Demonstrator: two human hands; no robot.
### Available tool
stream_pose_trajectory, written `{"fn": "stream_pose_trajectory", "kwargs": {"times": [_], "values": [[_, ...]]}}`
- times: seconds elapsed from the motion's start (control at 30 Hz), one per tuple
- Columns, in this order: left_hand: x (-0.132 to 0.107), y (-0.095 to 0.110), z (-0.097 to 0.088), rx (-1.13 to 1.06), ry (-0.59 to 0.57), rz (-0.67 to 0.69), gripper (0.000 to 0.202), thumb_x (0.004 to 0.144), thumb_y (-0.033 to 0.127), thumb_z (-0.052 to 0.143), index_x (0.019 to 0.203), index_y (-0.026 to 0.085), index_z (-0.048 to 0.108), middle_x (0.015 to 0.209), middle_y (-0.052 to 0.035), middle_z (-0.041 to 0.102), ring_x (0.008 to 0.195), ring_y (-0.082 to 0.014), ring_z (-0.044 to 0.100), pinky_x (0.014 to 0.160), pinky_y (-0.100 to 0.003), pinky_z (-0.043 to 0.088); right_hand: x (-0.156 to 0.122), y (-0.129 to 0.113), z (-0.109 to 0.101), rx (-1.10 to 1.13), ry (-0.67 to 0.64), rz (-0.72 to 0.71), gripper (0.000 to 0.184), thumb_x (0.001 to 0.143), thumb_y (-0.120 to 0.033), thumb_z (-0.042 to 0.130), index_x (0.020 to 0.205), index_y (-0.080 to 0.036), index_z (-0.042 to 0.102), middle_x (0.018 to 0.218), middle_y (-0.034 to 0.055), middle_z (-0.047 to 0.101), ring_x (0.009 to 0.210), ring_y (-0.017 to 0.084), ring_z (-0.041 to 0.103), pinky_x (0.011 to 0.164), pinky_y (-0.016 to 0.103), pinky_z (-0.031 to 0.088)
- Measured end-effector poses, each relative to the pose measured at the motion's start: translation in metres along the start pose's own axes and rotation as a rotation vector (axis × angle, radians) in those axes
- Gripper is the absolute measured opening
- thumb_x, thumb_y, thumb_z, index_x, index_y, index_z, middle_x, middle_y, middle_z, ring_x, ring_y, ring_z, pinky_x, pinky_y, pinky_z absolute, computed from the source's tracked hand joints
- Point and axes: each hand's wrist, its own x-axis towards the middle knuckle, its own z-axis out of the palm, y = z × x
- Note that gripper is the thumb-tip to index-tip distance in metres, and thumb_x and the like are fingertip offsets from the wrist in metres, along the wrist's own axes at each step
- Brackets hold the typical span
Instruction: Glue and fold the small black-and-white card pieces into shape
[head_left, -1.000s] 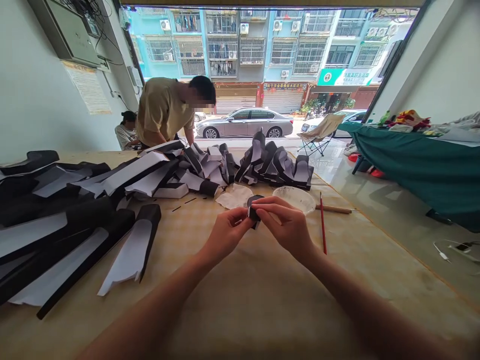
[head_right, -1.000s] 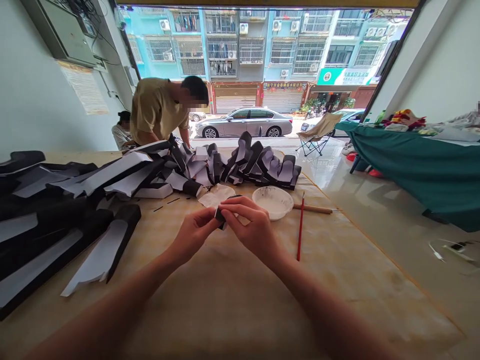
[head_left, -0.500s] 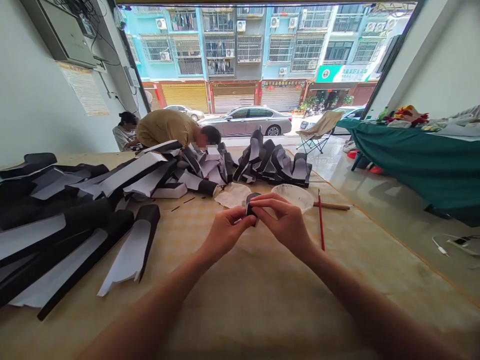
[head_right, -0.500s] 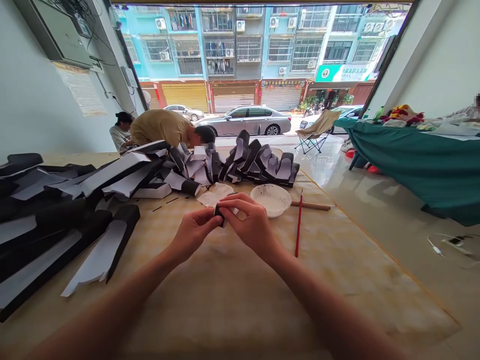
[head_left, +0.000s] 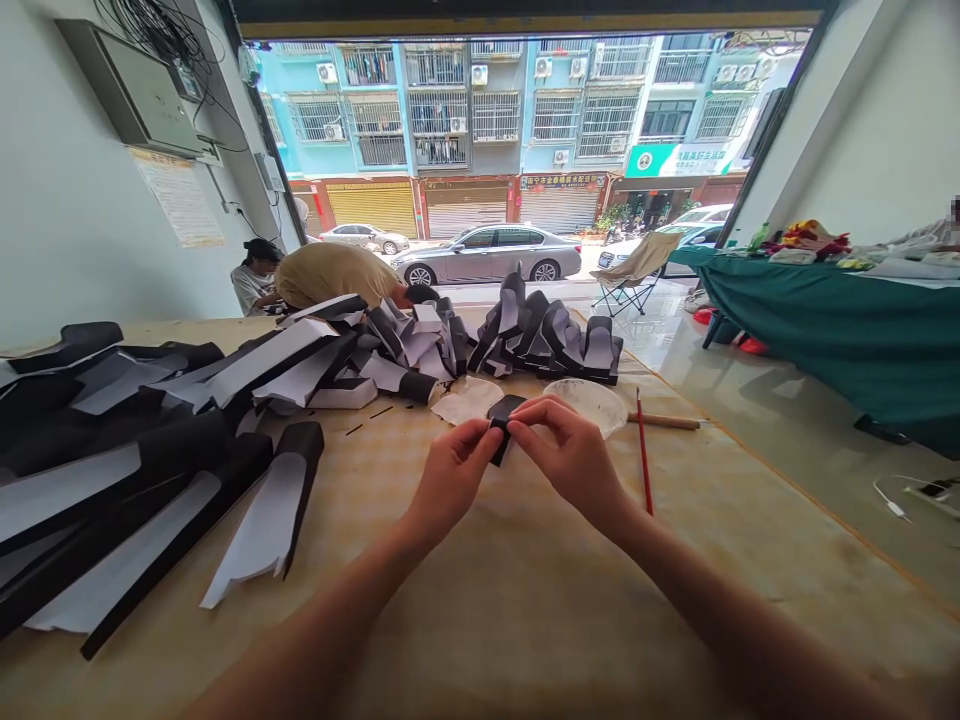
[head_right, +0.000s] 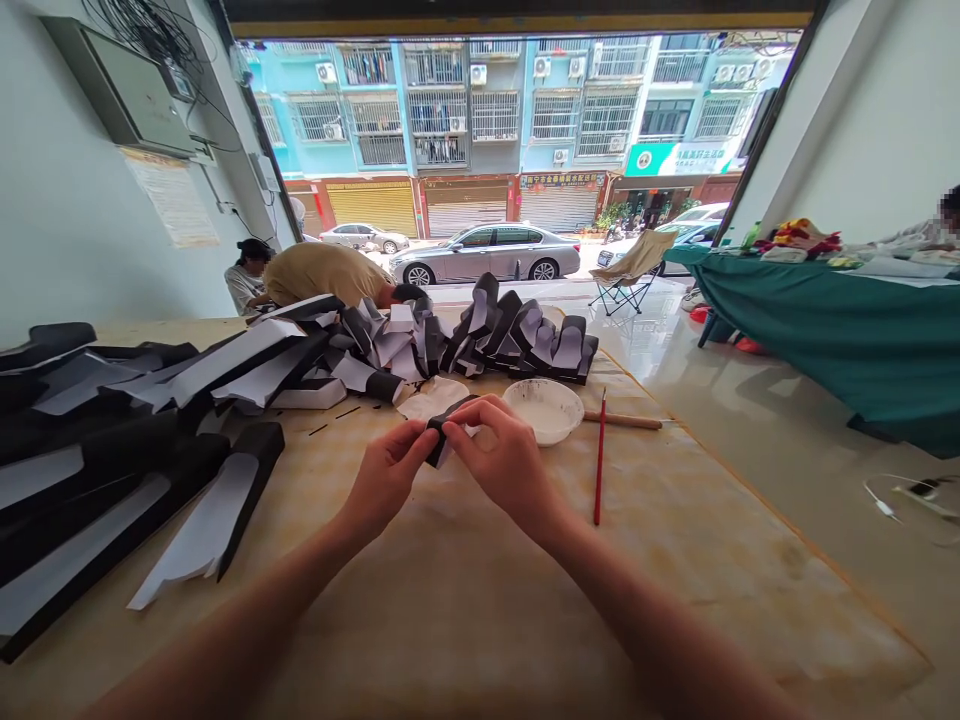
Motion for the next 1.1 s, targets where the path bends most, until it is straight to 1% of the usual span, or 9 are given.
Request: {"fn": "stream_pose_trajectory", "kwargs": {"times": [0.17,0.27,0.4,0.53,0.67,0.8,0.93,1.1], "values": [[-0.0043,0.0045,0.0007,0.214,0.057,0.204,0.021,0.085,0.034,0.054,0.074,0.017,0.062,0.071,0.0000,0.052,0.071,-0.0121,0.046,0.067,-0.023,0.037,-0.0042,-0.0015,0.0002,0.030,-0.023,0.003,0.009,0.082,-0.028,0.062,0.077,-0.021,0.062,0.087,0.0061,0.065,0.090,0.021,0.062,0.083,0.038,0.052],[-0.0052,0.0059,0.0007,0.291,0.063,0.248,0.020,0.086,0.033,0.054,0.075,0.018,0.061,0.071,0.0001,0.051,0.070,-0.0122,0.045,0.068,-0.024,0.037,-0.0071,-0.0026,0.0018,0.043,-0.024,0.010,0.008,0.084,-0.026,0.059,0.077,-0.021,0.061,0.088,0.0066,0.064,0.092,0.021,0.062,0.084,0.039,0.053],[-0.0045,0.0050,0.0003,0.332,0.056,0.273,0.020,0.087,0.033,0.054,0.077,0.018,0.062,0.071,0.0001,0.051,0.069,-0.0123,0.047,0.068,-0.024,0.038,-0.0087,-0.0034,0.0039,0.083,-0.001,0.001,0.007,0.084,-0.024,0.059,0.078,-0.022,0.061,0.087,0.0068,0.062,0.095,0.021,0.062,0.085,0.040,0.054],[-0.0039,0.0032,0.0004,0.322,0.062,0.277,0.018,0.086,0.032,0.055,0.080,0.018,0.064,0.071,-0.0007,0.052,0.069,-0.0127,0.047,0.067,-0.024,0.039,-0.0071,-0.0038,0.0047,0.170,0.011,0.043,0.004,0.082,-0.024,0.061,0.079,-0.022,0.063,0.089,0.0065,0.063,0.097,0.021,0.062,0.082,0.037,0.056],[-0.0046,0.0027,0.0022,0.286,0.054,0.245,0.019,0.085,0.034,0.056,0.080,0.018,0.065,0.071,-0.0009,0.053,0.068,-0.0128,0.047,0.066,-0.025,0.040,-0.0068,-0.0026,0.0061,0.221,0.008,0.057,0.003,0.081,-0.024,0.063,0.079,-0.023,0.064,0.090,0.0058,0.062,0.099,0.020,0.062,0.081,0.035,0.058],[-0.0053,0.0035,0.0039,0.293,0.044,0.196,0.020,0.085,0.035,0.055,0.080,0.018,0.064,0.070,0.0001,0.053,0.067,-0.0121,0.047,0.065,-0.024,0.039,-0.0090,0.0015,0.0085,0.213,-0.004,0.041,0.003,0.082,-0.022,0.061,0.080,-0.023,0.063,0.090,0.0059,0.061,0.099,0.020,0.062,0.078,0.033,0.059],[-0.0053,0.0041,0.0039,0.369,0.043,0.201,0.020,0.085,0.034,0.054,0.078,0.017,0.063,0.070,0.0000,0.053,0.066,-0.0114,0.046,0.065,-0.023,0.039,-0.0097,0.0046,0.0079,0.124,-0.021,-0.003,0.005,0.084,-0.021,0.059,0.079,-0.022,0.060,0.089,0.0057,0.060,0.095,0.019,0.062,0.074,0.032,0.058],[-0.0051,0.0041,0.0033,0.414,0.038,0.248,0.018,0.086,0.030,0.054,0.080,0.017,0.065,0.068,0.0003,0.053,0.065,-0.0107,0.047,0.063,-0.023,0.039,-0.0060,0.0055,0.0036,-0.097,-0.013,-0.180,0.005,0.085,-0.020,0.057,0.081,-0.022,0.058,0.085,0.0044,0.063,0.086,0.018,0.061,0.077,0.034,0.052]]}}
